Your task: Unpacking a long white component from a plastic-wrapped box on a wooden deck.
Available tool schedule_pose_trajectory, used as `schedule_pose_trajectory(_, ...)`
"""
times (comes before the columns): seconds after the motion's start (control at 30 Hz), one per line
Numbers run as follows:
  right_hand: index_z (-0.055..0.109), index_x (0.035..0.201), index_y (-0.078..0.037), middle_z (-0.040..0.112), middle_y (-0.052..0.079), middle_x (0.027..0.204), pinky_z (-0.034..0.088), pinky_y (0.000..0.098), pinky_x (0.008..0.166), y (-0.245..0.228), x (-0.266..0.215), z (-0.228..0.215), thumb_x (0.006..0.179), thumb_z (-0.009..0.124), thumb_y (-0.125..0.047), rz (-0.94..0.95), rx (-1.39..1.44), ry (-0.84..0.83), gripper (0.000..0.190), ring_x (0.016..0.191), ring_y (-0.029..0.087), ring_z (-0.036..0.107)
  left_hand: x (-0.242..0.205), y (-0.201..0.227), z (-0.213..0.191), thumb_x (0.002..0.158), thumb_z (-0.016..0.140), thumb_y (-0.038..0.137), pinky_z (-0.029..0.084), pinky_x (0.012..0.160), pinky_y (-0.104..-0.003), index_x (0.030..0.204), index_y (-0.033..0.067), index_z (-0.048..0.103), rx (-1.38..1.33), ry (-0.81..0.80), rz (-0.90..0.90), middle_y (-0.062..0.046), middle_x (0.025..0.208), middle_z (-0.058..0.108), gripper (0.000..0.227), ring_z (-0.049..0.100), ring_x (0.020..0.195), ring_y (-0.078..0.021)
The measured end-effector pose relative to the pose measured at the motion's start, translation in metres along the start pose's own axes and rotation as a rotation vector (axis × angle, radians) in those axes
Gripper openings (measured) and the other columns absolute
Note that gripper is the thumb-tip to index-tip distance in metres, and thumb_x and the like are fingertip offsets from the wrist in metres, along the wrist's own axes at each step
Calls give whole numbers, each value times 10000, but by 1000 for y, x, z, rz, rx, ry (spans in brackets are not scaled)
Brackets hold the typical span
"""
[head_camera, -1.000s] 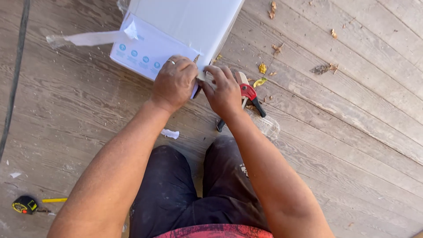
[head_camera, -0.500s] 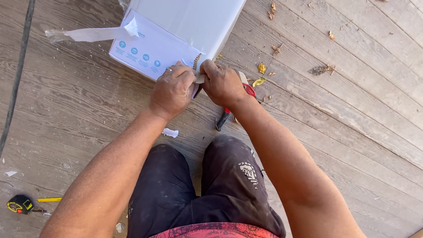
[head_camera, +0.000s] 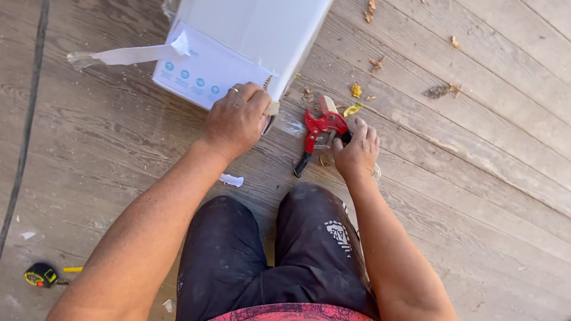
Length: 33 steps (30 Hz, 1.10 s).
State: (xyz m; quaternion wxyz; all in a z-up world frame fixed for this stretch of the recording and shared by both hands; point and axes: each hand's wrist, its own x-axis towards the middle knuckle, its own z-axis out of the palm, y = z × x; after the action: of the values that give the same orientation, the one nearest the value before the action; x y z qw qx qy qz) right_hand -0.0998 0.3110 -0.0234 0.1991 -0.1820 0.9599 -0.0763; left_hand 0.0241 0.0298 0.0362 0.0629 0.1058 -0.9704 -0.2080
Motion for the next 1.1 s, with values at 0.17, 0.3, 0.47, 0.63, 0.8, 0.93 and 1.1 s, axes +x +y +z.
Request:
schedule_pose_trajectory(0.17, 523, 1389, -158, 580, 162, 1200, 456, 461, 1055, 7, 8, 6, 805, 781, -394, -19, -48, -125, 680, 1181, 385, 576, 12, 2, 34, 778, 772, 197, 603, 627, -411, 875, 166, 645, 194, 7, 21, -56, 910, 606, 163, 680, 852, -308)
schedule_pose_trajectory(0.3, 560, 1324, -173, 568, 124, 1207, 443, 426, 1024, 8, 18, 18, 794, 770, -460, -25, -56, -53, 638, 1150, 349, 572, 14, -5, 40, 855, 663, 182, 596, 679, -453, 816, 159, 698, 78, -50, -113, -42, 907, 630, 57, 675, 898, -336)
schedule_pose_trajectory(0.47, 671, 1243, -208, 670, 111, 1067, 509, 467, 926, -64, 26, 9, 865, 785, -352, -136, 337, 22, 420, 1059, 364, 642, -10, -3, 35, 883, 678, 204, 588, 785, -420, 851, 243, 696, 37, 63, -102, 15, 982, 657, 54, 690, 956, -285)
schedule_pose_trajectory(0.63, 734, 1153, -275, 744, 49, 931, 562, 490, 879, -121, 51, -1, 875, 711, -337, -228, 504, -128, 285, 976, 331, 713, -14, 5, 32, 863, 706, 155, 586, 880, -414, 862, 248, 733, -27, 122, -178, 24, 1037, 705, 97, 688, 1007, -280)
schedule_pose_trajectory(0.8, 752, 934, -381, 756, -19, 864, 587, 430, 840, -127, 59, -4, 870, 668, -393, -197, 428, -287, 107, 944, 262, 742, -14, 3, 26, 854, 723, 133, 586, 874, -406, 857, 257, 730, -97, 125, -181, 54, 1029, 713, 124, 697, 1008, -253)
schedule_pose_trajectory(0.93, 734, 866, -357, 726, -27, 788, 590, 427, 797, -123, 67, 1, 834, 651, -389, -211, 441, -308, 94, 869, 263, 746, -10, 5, 18, 840, 733, 110, 588, 870, -410, 838, 236, 736, -185, 101, -204, 32, 1010, 730, 126, 708, 991, -272)
schedule_pose_trajectory(1.1, 700, 812, -135, 613, 100, 561, 547, 415, 587, -117, 66, 5, 839, 607, -225, -318, 798, -371, 132, 605, 281, 707, -8, 3, 10, 858, 705, 81, 585, 871, -460, 852, 205, 709, -254, 56, -196, -14, 1010, 725, 124, 702, 992, -335)
